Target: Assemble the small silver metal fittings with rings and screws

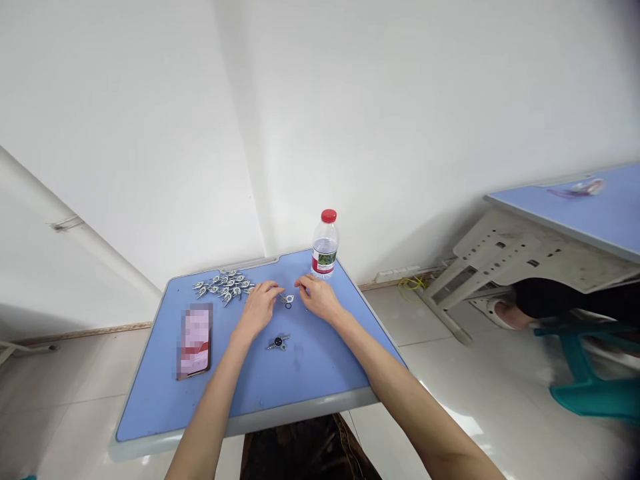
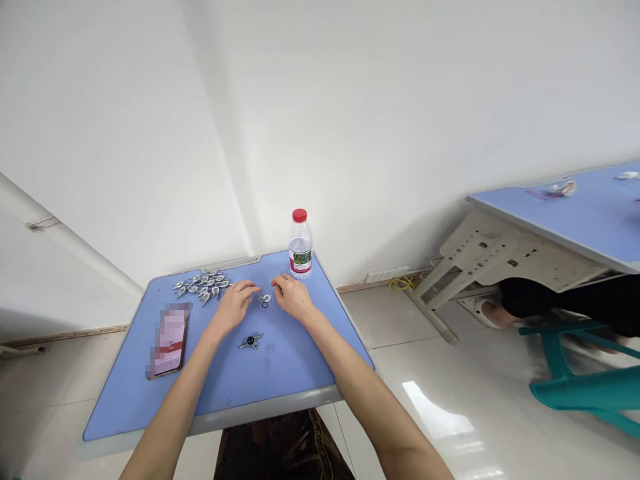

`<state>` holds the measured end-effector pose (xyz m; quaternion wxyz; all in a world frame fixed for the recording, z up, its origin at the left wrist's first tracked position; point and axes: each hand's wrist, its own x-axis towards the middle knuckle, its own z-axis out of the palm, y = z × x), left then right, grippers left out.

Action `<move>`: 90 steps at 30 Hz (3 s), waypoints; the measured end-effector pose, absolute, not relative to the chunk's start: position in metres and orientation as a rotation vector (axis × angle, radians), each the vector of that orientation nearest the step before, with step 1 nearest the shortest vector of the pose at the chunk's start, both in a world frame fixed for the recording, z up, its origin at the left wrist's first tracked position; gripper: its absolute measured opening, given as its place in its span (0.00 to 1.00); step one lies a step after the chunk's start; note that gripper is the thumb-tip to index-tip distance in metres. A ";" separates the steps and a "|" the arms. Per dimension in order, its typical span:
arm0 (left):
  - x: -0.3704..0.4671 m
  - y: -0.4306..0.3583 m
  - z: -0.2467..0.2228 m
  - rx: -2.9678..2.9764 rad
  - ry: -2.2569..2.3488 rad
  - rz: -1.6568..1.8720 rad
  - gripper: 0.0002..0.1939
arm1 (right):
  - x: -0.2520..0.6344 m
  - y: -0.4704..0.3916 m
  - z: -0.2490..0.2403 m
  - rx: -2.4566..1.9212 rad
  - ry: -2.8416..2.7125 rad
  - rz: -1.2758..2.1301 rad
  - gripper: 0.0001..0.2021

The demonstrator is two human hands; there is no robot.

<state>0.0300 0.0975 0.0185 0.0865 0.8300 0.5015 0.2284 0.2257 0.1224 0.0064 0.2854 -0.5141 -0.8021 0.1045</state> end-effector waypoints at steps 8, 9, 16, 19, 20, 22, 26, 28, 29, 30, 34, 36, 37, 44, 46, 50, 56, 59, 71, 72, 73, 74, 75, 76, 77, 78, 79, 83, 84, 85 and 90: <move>0.039 0.103 0.004 2.475 1.490 0.616 0.10 | 0.224 0.118 0.009 -1.351 -2.292 0.270 0.12; 0.038 0.103 0.004 2.469 1.500 0.617 0.09 | 0.224 0.117 0.009 -1.352 -2.298 0.271 0.11; 0.024 0.091 0.009 2.412 1.519 0.612 0.08 | 0.226 0.118 0.010 -1.376 -2.314 0.281 0.12; 0.017 0.085 0.011 2.374 1.515 0.625 0.09 | 0.229 0.118 0.011 -1.394 -2.304 0.280 0.12; 0.016 0.084 0.010 2.359 1.512 0.635 0.09 | 0.229 0.119 0.012 -1.400 -2.299 0.279 0.12; 0.015 0.082 0.008 2.324 1.498 0.665 0.09 | 0.231 0.119 0.013 -1.412 -2.287 0.276 0.13; 0.017 0.082 0.002 2.231 1.450 0.760 0.11 | 0.233 0.120 0.014 -1.415 -2.279 0.280 0.12; 0.016 0.083 -0.001 2.184 1.435 0.816 0.12 | 0.233 0.119 0.014 -1.402 -2.288 0.290 0.12; 0.016 0.083 -0.001 2.162 1.432 0.844 0.12 | 0.232 0.119 0.015 -1.390 -2.297 0.297 0.11; 0.015 0.083 -0.002 2.142 1.433 0.871 0.12 | 0.232 0.119 0.015 -1.376 -2.306 0.305 0.11; 0.009 0.082 0.001 2.066 1.464 0.986 0.11 | 0.232 0.116 0.018 -1.318 -2.343 0.341 0.10; 0.005 0.082 0.003 2.027 1.490 1.052 0.11 | 0.231 0.115 0.019 -1.290 -2.363 0.361 0.10; 0.003 0.082 0.004 2.005 1.506 1.087 0.11 | 0.231 0.114 0.019 -1.274 -2.375 0.372 0.09; -0.006 0.083 0.007 1.864 1.582 1.263 0.11 | 0.226 0.109 0.018 -1.186 -2.465 0.432 0.08; -0.005 0.082 0.008 1.853 1.581 1.266 0.11 | 0.225 0.108 0.017 -1.182 -2.479 0.434 0.08; -0.004 0.082 0.009 1.847 1.578 1.254 0.11 | 0.224 0.107 0.017 -1.180 -2.497 0.448 0.06; -0.004 0.082 0.011 1.857 1.568 1.244 0.11 | 0.228 0.113 0.017 -1.293 -2.407 0.390 0.08; -0.003 0.082 0.011 1.930 1.514 1.159 0.09 | 0.228 0.115 0.015 -1.349 -2.363 0.335 0.09; 0.023 0.074 0.007 2.399 1.568 0.656 0.07 | 0.226 0.116 0.013 -1.306 -2.278 0.237 0.09; 0.023 0.074 0.008 2.400 1.569 0.658 0.06 | 0.226 0.115 0.013 -1.290 -2.282 0.238 0.09; 0.023 0.073 0.010 2.400 1.573 0.662 0.06 | 0.225 0.114 0.013 -1.271 -2.289 0.240 0.08; 0.022 0.072 0.012 2.395 1.578 0.671 0.06 | 0.224 0.113 0.014 -1.252 -2.297 0.242 0.08; 0.020 0.068 0.014 2.387 1.580 0.688 0.07 | 0.223 0.112 0.014 -1.234 -2.305 0.243 0.08; 0.019 0.063 0.017 2.380 1.582 0.704 0.07 | 0.222 0.110 0.015 -1.221 -2.311 0.243 0.07; 0.017 0.056 0.019 2.361 1.575 0.740 0.07 | 0.221 0.109 0.015 -1.211 -2.314 0.243 0.07; 0.016 0.046 0.021 2.354 1.558 0.774 0.08 | 0.220 0.108 0.016 -1.206 -2.316 0.241 0.07; 0.016 0.036 0.021 2.358 1.542 0.790 0.09 | 0.220 0.108 0.016 -1.204 -2.317 0.240 0.07; 0.019 -0.005 0.017 2.375 1.601 0.845 0.11 | 0.220 0.106 0.016 -1.199 -2.324 0.240 0.07; 0.021 -0.012 0.015 2.364 1.648 0.857 0.11 | 0.220 0.106 0.015 -1.197 -2.329 0.242 0.08; 0.023 -0.016 0.013 2.352 1.687 0.869 0.10 | 0.220 0.106 0.015 -1.196 -2.334 0.243 0.08; 0.034 -0.020 0.008 2.346 1.840 0.882 0.08 | 0.221 0.106 0.014 -1.205 -2.358 0.232 0.08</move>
